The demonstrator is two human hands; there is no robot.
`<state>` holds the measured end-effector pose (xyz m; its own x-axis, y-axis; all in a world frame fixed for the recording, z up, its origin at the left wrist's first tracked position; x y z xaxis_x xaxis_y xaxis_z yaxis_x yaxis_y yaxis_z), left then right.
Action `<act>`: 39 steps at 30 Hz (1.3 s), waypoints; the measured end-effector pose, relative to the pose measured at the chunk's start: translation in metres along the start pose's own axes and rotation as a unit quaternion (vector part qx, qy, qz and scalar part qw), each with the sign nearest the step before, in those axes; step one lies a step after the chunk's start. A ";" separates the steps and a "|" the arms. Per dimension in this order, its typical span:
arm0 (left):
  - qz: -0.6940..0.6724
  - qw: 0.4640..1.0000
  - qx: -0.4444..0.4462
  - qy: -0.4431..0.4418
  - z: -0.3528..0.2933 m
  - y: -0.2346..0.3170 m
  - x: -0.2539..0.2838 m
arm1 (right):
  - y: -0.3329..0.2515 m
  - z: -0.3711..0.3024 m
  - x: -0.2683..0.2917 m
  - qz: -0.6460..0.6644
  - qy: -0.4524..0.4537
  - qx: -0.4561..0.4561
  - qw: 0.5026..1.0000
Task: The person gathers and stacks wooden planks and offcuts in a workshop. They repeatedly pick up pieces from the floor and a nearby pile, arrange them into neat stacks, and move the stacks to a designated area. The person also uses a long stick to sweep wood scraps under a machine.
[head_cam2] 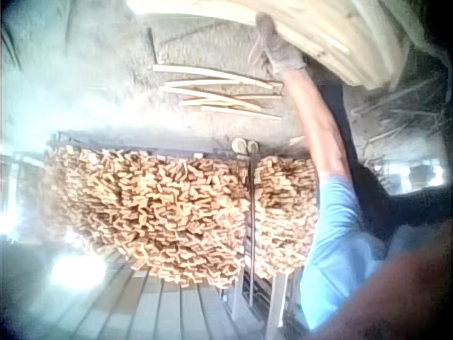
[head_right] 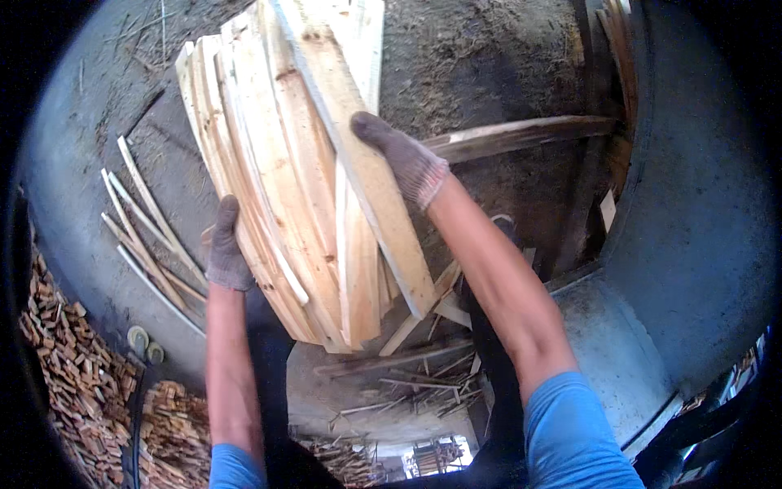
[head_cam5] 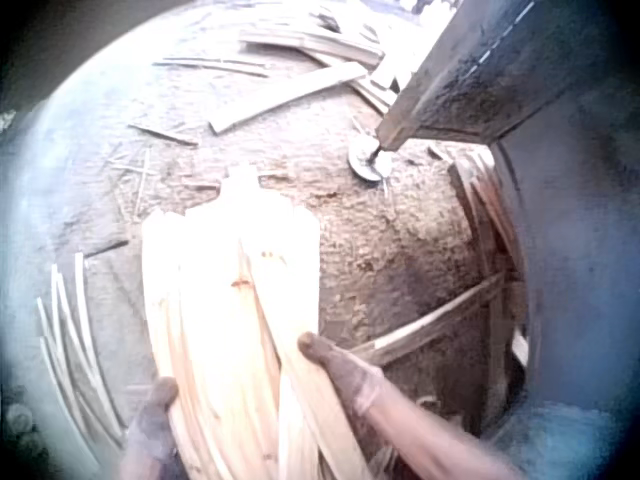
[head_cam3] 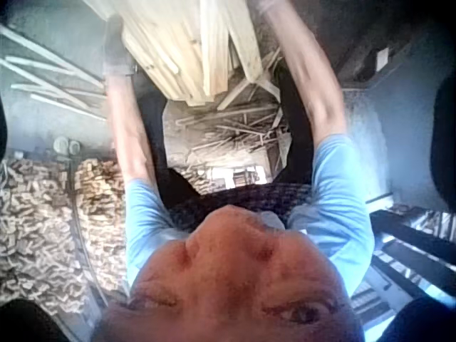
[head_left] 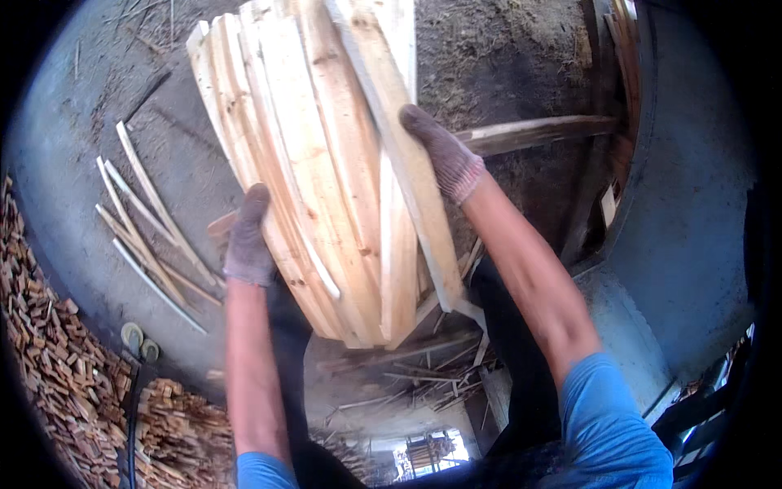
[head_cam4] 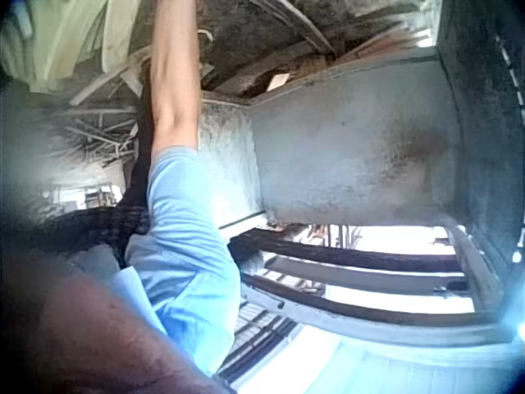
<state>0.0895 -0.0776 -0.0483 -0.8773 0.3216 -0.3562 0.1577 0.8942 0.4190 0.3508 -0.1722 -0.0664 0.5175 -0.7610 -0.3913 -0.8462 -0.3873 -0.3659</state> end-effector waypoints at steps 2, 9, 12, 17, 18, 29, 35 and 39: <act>0.018 0.998 0.018 0.062 -0.035 -0.009 0.004 | 0.006 -0.038 -0.001 0.007 0.038 -0.058 0.998; 0.073 0.992 0.080 0.064 -0.182 0.006 -0.057 | -0.015 -0.211 0.007 -0.050 0.191 -0.095 0.976; -0.010 0.998 0.056 -0.007 -0.271 0.028 -0.089 | -0.054 -0.316 -0.051 -0.067 0.220 -0.081 0.970; 0.015 0.999 -0.010 0.038 -0.412 0.090 -0.119 | -0.094 -0.423 -0.131 -0.017 0.099 -0.084 0.991; 0.051 0.998 -0.018 0.033 -0.431 0.102 -0.119 | -0.090 -0.430 -0.120 -0.014 0.059 -0.063 0.996; -0.003 0.993 -0.114 0.023 -0.511 0.157 -0.029 | -0.112 -0.478 -0.305 -0.025 -0.062 -0.104 0.992; 0.207 0.896 -0.368 0.141 -0.596 0.306 0.046 | -0.148 -0.521 -0.530 -0.146 -0.203 0.003 0.968; 0.027 0.937 -0.337 0.090 -0.653 0.457 0.077 | -0.192 -0.561 -0.705 -0.236 -0.276 0.114 0.925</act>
<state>-0.2023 0.1524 0.6611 -0.9482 0.2482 -0.1984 -0.0652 0.4592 0.8860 0.0768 0.1465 0.7537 0.8614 -0.1293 -0.4912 -0.4937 -0.4401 -0.7501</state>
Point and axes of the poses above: each hand's wrist, its own z-axis towards the middle knuckle, its own x-axis out of the back of the hand, y = z × x, the point moved 4 cm from there along z, towards the middle knuckle, and after that the axes turned 15 degrees about z, right-handed, at the moved point
